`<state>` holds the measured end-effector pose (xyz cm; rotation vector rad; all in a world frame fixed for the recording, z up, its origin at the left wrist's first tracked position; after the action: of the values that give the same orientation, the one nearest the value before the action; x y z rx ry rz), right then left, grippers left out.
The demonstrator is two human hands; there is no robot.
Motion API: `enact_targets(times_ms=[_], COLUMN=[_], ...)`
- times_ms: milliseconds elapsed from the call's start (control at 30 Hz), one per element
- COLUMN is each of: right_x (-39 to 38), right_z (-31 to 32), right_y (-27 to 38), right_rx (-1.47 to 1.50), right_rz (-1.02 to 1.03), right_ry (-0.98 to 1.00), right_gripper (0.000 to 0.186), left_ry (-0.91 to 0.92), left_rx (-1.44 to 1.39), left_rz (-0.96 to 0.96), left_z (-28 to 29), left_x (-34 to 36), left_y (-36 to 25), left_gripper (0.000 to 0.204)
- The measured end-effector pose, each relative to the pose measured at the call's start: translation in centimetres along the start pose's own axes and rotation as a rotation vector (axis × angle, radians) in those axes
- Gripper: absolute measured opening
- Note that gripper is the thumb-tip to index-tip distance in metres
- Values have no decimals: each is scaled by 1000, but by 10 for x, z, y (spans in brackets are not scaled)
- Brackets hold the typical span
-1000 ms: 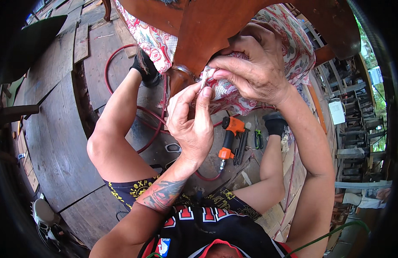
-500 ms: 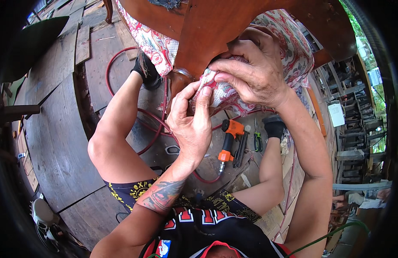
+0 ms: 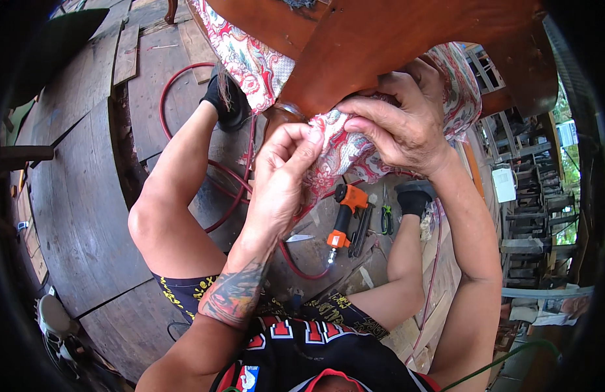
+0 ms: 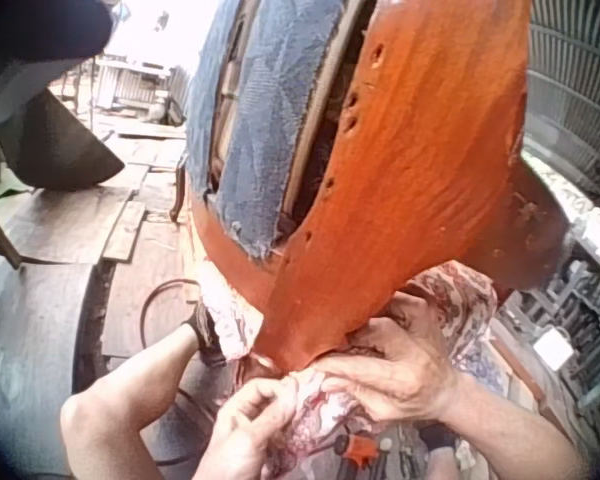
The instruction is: Replacing the fabric covering on the back of a wooden chair using a stapler and pliers.
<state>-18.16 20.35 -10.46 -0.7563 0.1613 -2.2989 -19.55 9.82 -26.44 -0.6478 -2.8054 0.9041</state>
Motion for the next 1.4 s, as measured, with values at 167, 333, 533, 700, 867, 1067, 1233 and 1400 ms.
enact_targets(times_ms=[167, 333, 533, 700, 867, 1067, 1233, 1400], right_x=[0, -1, -2, -1, -3, -8, -9, -8], right_z=[-1, -3, -2, 3, 7, -1, -3, -5], right_y=[-1, -3, -1, 0, 1, 1, 1, 1], right_rx=[16, 40, 5, 18, 8, -44, 8, -59], right_rz=[7, -17, -6, 40, 131, 208, 205, 175], right_ry=[27, 41, 14, -10, -42, -49, -61, -53], right_gripper=[30, 30, 29, 27, 27, 26, 30, 26], left_ry=[-260, -231, -109, -341, -429, -538, -667, -424], left_rx=[510, 298, 476, 1033, 1262, 1264, 1034, 1147], left_rz=[-507, -381, -388, -1078, -1466, -1305, -1350, -1114], left_z=[7, 10, 13, -4, -7, -9, -18, -43], left_x=[4, 11, 13, -9, -10, 0, -35, -26], left_y=[-21, -10, -17, -29, -28, -20, -10, 19], left_gripper=[9, 11, 12, 27, 45, 39, 41, 40])
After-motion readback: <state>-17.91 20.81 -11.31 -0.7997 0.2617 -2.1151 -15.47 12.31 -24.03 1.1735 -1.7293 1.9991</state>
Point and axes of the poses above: each hand's wrist, its own x-axis towards the middle knuckle, its own z-axis out of the back of the hand, y = z × x, the point moved 7 cm from there along x, towards the middle knuckle
